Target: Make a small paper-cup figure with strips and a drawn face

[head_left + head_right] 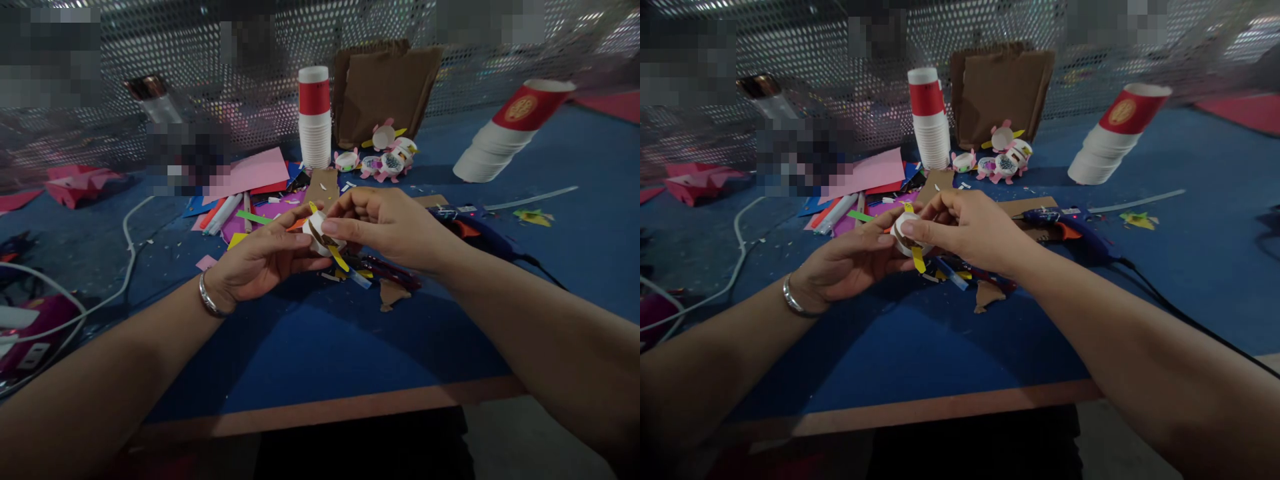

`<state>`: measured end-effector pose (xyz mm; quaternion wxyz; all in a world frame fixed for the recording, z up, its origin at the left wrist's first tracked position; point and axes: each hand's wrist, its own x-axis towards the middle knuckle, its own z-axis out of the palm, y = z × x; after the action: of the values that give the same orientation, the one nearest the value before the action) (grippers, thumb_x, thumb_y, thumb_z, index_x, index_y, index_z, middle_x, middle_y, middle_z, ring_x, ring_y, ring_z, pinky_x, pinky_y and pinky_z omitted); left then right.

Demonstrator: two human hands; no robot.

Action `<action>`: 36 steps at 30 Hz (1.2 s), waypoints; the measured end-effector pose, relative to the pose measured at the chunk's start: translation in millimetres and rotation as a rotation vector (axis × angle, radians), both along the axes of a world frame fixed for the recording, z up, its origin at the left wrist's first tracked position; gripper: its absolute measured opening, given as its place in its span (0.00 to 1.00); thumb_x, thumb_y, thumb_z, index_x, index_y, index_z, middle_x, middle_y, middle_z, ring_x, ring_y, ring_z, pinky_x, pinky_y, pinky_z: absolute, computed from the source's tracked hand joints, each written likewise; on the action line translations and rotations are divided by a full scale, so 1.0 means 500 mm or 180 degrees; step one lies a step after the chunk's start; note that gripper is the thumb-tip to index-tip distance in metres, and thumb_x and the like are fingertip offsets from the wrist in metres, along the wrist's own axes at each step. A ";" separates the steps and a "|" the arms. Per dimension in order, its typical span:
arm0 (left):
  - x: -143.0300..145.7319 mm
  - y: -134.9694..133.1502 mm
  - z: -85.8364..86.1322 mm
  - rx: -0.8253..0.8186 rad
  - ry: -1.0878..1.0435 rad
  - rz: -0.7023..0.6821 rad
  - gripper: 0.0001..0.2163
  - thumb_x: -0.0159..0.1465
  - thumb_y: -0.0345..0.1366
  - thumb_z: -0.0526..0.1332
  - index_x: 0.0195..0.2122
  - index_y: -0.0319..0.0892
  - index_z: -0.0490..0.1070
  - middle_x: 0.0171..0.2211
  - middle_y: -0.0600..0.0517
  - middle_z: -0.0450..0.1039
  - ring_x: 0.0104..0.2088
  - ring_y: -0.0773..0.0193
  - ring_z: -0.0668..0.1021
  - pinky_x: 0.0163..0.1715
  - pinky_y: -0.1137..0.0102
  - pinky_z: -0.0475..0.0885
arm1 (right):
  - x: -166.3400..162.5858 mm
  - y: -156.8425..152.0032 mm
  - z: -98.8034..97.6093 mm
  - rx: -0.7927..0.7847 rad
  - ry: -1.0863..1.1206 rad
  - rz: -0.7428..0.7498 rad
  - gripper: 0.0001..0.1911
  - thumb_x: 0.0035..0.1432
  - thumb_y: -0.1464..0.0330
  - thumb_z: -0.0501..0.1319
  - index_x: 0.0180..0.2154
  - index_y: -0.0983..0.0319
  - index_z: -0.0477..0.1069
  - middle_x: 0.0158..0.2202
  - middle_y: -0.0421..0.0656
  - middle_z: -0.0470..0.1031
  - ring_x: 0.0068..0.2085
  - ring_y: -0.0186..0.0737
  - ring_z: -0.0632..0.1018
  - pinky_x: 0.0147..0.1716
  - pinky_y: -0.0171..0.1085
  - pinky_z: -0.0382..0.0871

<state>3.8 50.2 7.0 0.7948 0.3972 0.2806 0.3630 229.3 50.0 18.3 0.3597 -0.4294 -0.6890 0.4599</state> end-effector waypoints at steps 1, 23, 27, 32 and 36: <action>0.000 0.000 0.000 -0.0006 -0.0001 0.0007 0.22 0.59 0.22 0.72 0.53 0.44 0.79 0.46 0.53 0.84 0.42 0.63 0.87 0.43 0.69 0.88 | 0.000 0.000 0.000 0.0032 -0.0066 0.0008 0.28 0.55 0.44 0.75 0.40 0.60 0.77 0.36 0.44 0.82 0.36 0.42 0.81 0.37 0.42 0.73; 0.007 0.012 -0.003 -0.0579 0.0372 0.0242 0.12 0.75 0.30 0.57 0.43 0.35 0.81 0.35 0.45 0.84 0.35 0.61 0.86 0.36 0.68 0.86 | -0.002 -0.003 0.002 0.0332 -0.0523 0.0155 0.28 0.57 0.45 0.74 0.43 0.61 0.76 0.38 0.44 0.82 0.38 0.43 0.80 0.37 0.42 0.71; 0.009 0.009 0.000 -0.0661 0.0529 0.0273 0.12 0.75 0.29 0.56 0.43 0.35 0.81 0.35 0.44 0.84 0.34 0.60 0.86 0.34 0.67 0.87 | -0.003 -0.004 0.000 0.0326 -0.0569 0.0177 0.27 0.57 0.46 0.73 0.43 0.61 0.76 0.37 0.44 0.82 0.37 0.42 0.80 0.36 0.41 0.71; 0.003 0.011 -0.012 -0.0677 0.0559 0.0015 0.13 0.75 0.37 0.59 0.45 0.37 0.83 0.38 0.42 0.86 0.34 0.56 0.87 0.31 0.66 0.86 | -0.007 -0.007 0.000 0.0419 -0.0594 0.0178 0.22 0.58 0.50 0.73 0.41 0.60 0.76 0.35 0.43 0.81 0.36 0.41 0.79 0.35 0.40 0.71; 0.000 0.014 -0.020 -0.0584 0.0434 -0.0029 0.13 0.74 0.37 0.59 0.44 0.38 0.83 0.38 0.43 0.86 0.35 0.56 0.87 0.33 0.65 0.86 | -0.008 -0.009 0.000 0.0478 -0.0622 0.0178 0.22 0.58 0.50 0.74 0.41 0.60 0.76 0.35 0.42 0.81 0.35 0.40 0.79 0.35 0.40 0.71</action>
<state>3.6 57.2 -3.2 0.8085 0.3478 0.3643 0.3044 225.3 45.5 18.4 0.3091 -0.4247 -0.7649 0.3728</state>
